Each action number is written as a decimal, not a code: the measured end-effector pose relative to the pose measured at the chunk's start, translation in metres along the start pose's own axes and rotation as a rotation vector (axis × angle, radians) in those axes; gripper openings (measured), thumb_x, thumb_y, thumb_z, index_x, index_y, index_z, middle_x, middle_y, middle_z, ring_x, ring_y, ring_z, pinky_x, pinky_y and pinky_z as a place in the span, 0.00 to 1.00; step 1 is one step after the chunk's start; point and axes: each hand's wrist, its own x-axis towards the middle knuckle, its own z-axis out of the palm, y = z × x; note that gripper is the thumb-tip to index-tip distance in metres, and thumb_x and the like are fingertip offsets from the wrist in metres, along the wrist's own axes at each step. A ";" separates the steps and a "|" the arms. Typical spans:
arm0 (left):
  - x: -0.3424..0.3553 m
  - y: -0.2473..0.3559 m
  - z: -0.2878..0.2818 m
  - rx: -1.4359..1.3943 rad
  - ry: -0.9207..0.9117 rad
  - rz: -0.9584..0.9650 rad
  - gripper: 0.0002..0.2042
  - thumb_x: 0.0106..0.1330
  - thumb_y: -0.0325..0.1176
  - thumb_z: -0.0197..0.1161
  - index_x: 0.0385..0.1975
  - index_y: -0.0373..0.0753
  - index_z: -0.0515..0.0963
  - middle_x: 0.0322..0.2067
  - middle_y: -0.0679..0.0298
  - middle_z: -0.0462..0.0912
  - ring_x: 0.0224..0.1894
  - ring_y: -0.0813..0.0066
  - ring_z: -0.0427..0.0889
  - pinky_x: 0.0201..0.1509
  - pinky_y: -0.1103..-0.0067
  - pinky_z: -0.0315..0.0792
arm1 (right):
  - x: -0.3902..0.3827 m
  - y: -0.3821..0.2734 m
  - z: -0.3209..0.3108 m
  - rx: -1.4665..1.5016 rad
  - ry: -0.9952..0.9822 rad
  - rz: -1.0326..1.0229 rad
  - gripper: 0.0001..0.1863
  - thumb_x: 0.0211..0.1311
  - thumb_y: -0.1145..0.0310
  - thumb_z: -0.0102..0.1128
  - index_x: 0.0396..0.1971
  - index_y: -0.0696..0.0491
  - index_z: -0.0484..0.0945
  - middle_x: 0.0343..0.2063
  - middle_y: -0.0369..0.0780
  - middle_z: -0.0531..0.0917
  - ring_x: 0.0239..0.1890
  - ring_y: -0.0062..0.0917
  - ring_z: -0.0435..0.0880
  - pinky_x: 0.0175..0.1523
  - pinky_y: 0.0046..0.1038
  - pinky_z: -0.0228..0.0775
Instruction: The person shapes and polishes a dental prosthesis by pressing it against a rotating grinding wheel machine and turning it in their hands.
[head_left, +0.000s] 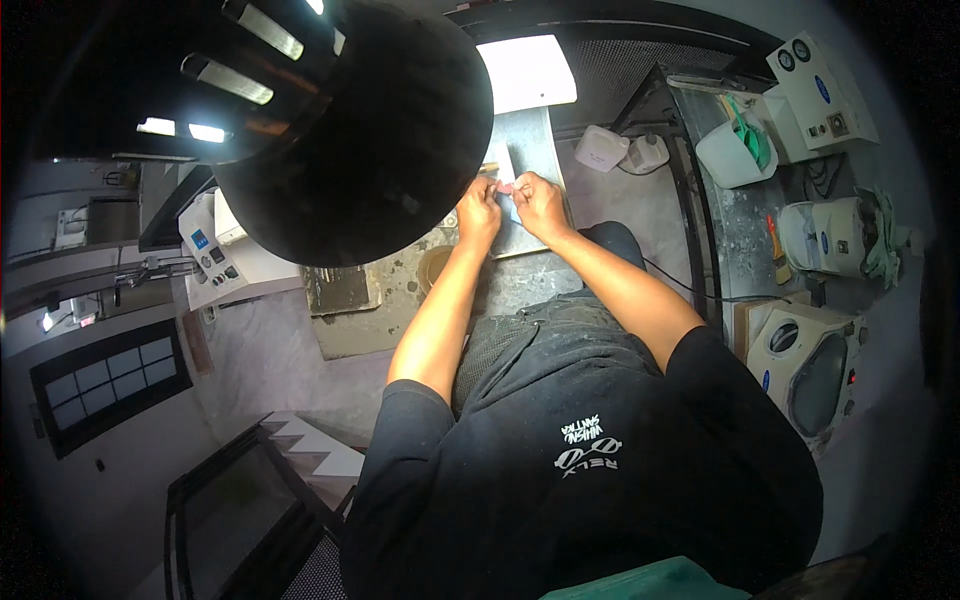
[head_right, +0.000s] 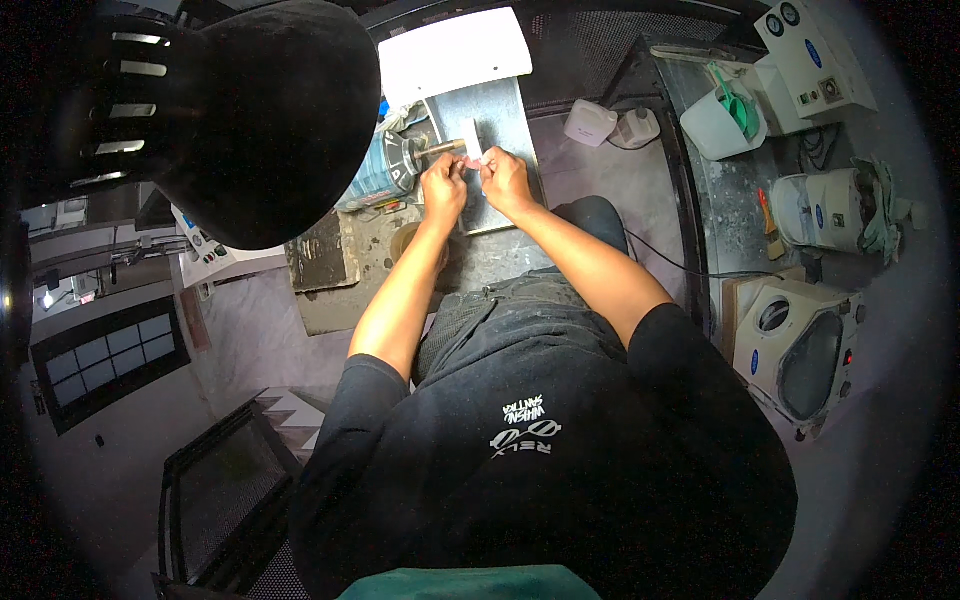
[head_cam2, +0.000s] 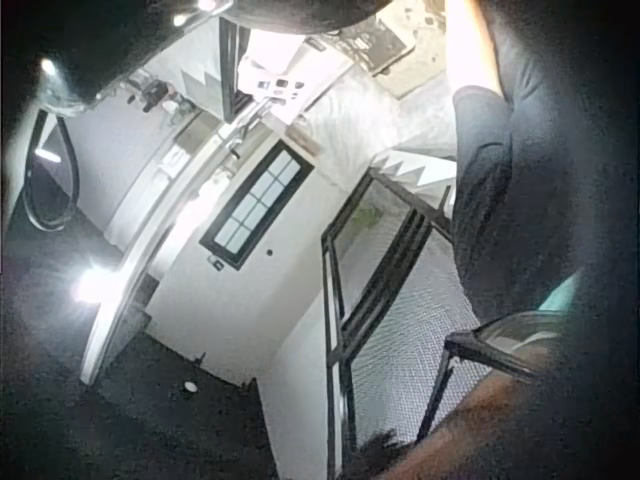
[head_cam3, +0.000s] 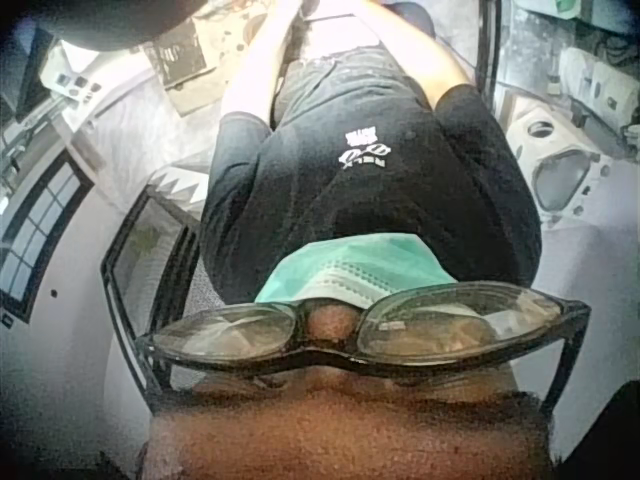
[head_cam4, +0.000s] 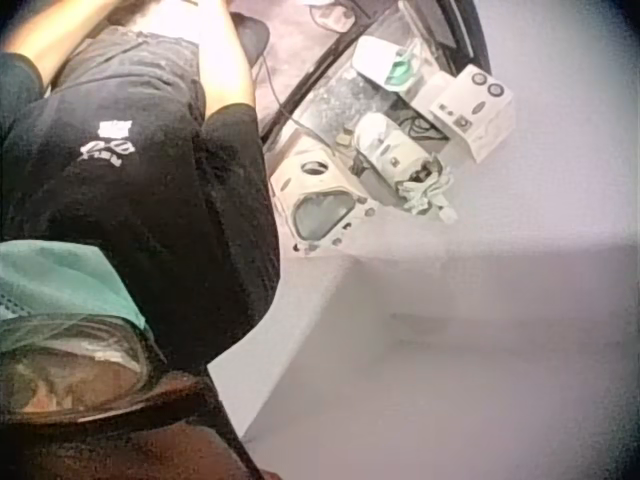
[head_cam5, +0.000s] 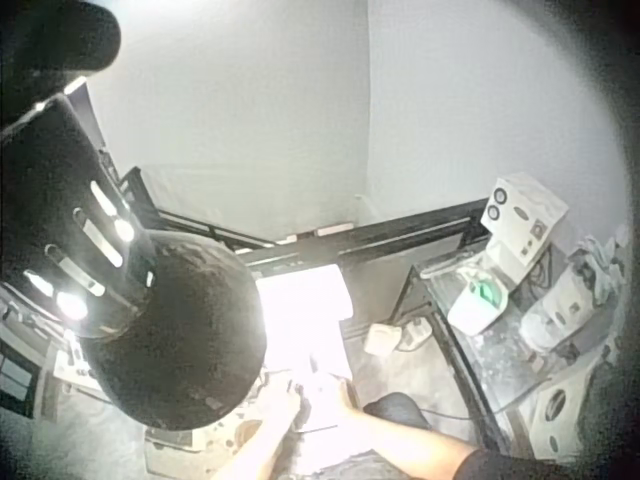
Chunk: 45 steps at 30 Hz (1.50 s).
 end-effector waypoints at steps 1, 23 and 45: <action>0.000 0.000 0.001 -0.007 0.009 -0.003 0.01 0.60 0.21 0.60 0.28 0.33 0.78 0.26 0.50 0.83 0.29 0.53 0.84 0.34 0.67 0.75 | -0.001 -0.001 -0.001 0.015 0.000 -0.002 0.02 0.58 0.81 0.60 0.29 0.59 0.76 0.23 0.42 0.86 0.27 0.22 0.86 0.35 0.26 0.76; -0.021 0.026 0.023 -0.387 0.056 -0.462 0.04 0.66 0.19 0.57 0.29 0.29 0.77 0.25 0.58 0.84 0.27 0.77 0.81 0.34 0.79 0.74 | 0.019 -0.004 -0.025 -0.113 -0.059 -0.204 0.03 0.52 0.80 0.60 0.25 0.59 0.74 0.25 0.52 0.81 0.31 0.47 0.83 0.36 0.41 0.73; -0.029 0.016 0.035 -0.587 0.072 -0.500 0.03 0.65 0.17 0.59 0.29 0.30 0.76 0.27 0.62 0.83 0.31 0.81 0.80 0.38 0.83 0.74 | 0.030 -0.013 -0.037 -0.169 -0.195 -0.246 0.04 0.55 0.77 0.56 0.26 0.62 0.72 0.28 0.55 0.78 0.33 0.52 0.81 0.37 0.44 0.72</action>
